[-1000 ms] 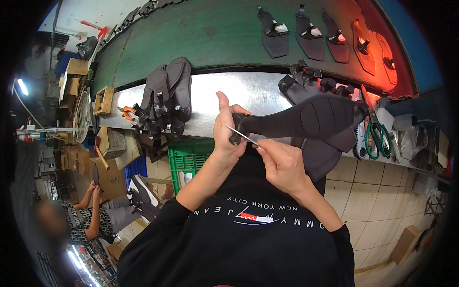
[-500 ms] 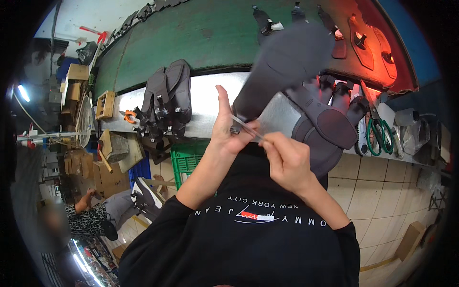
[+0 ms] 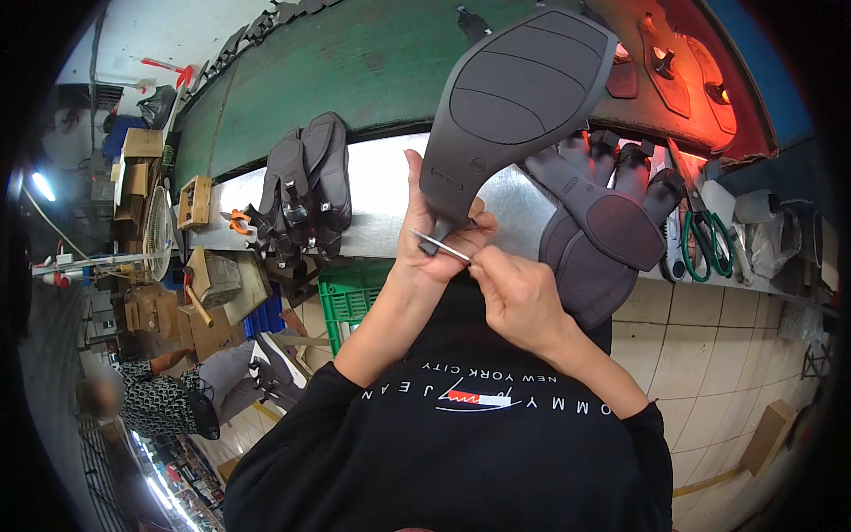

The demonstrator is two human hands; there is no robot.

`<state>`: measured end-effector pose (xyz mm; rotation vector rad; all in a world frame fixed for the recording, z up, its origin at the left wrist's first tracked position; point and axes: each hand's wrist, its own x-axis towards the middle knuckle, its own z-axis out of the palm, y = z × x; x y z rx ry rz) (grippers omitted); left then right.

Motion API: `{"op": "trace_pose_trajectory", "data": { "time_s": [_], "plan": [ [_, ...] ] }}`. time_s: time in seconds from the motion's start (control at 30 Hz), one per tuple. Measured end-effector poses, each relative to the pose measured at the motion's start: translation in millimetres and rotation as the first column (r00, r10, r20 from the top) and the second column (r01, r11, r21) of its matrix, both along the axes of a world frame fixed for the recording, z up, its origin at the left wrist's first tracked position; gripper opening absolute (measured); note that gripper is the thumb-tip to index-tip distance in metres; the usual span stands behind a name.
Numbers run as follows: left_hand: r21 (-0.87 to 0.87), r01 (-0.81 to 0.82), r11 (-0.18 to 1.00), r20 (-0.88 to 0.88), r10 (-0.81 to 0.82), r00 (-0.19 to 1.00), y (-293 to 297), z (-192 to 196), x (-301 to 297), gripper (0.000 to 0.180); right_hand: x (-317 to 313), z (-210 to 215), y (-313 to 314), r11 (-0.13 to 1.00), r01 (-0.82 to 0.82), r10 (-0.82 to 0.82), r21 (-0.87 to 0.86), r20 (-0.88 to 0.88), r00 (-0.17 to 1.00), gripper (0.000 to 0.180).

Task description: Applying adhesive and attaching components to sandals.

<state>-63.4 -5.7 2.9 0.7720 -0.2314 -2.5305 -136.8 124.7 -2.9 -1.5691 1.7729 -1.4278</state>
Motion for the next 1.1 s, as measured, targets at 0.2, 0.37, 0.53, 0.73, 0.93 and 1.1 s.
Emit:
{"op": "trace_pose_trajectory", "data": {
  "time_s": [0.2,0.37,0.53,0.73,0.93,1.1],
  "plan": [
    [-0.025,0.005,1.0,0.074,-0.003,0.997,-14,-2,-9,0.056,15,-6,17,0.963,-0.269,0.27,0.017,-0.075,0.96,0.009],
    [-0.094,0.037,0.995,0.091,-0.028,0.995,1,5,2,0.047,-13,19,5,0.994,0.077,-0.058,-0.08,0.215,0.975,0.03],
    [-0.189,0.204,0.96,0.081,-0.192,0.978,29,-8,7,0.024,-21,20,-7,0.993,0.114,-0.108,-0.018,0.216,0.97,0.057],
    [-0.188,0.161,0.969,0.129,-0.138,0.982,33,-17,10,0.023,-26,13,-11,0.997,0.076,-0.068,-0.022,0.242,0.968,0.046],
    [-0.244,0.081,0.966,0.069,-0.066,0.995,42,-18,3,0.02,-28,9,-13,0.95,0.161,-0.174,-0.268,-0.025,0.984,0.029],
    [-0.212,0.094,0.973,0.097,-0.075,0.992,43,-26,11,0.025,-23,4,-14,0.94,0.139,-0.189,-0.312,-0.138,0.972,0.028]
  ]
}}
